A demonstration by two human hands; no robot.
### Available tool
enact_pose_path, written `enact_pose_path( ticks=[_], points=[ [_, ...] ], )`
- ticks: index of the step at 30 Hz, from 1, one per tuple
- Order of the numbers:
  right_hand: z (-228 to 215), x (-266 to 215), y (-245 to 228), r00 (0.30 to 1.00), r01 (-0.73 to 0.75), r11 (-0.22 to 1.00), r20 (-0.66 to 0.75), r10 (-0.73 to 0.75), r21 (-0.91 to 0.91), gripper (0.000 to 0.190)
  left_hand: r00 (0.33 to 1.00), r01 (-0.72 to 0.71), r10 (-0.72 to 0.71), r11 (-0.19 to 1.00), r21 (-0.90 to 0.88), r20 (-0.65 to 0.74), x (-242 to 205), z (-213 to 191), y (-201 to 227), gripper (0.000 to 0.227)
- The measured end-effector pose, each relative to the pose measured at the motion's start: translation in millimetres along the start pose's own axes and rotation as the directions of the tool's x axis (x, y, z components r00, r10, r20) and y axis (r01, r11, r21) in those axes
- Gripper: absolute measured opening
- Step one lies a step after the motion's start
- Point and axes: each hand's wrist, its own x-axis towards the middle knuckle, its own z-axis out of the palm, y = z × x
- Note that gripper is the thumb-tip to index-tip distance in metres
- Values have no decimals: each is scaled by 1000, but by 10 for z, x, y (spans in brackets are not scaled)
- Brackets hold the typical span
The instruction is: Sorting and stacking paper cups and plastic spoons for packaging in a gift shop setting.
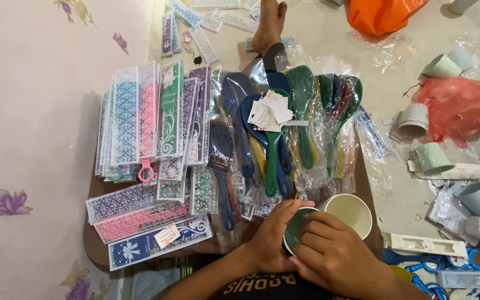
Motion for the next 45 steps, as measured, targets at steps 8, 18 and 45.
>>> enact_pose_path(
  ticks=[8, 18, 45],
  points=[
    [43, 2, 15, 995, 52, 998, -84, -49, 25, 9, 999, -37, 37, 999, 23, -10, 5, 7, 14, 88],
    [37, 12, 30, 992, 59, 998, -111, -55, 34, 11, 997, -64, 65, 998, 20, -45, 91, -15, 82, 83],
    [33, 3, 64, 985, 89, 995, -153, -81, 40, 11, 1000, -26, 27, 999, 33, -16, 57, 31, 4, 81]
  ],
)
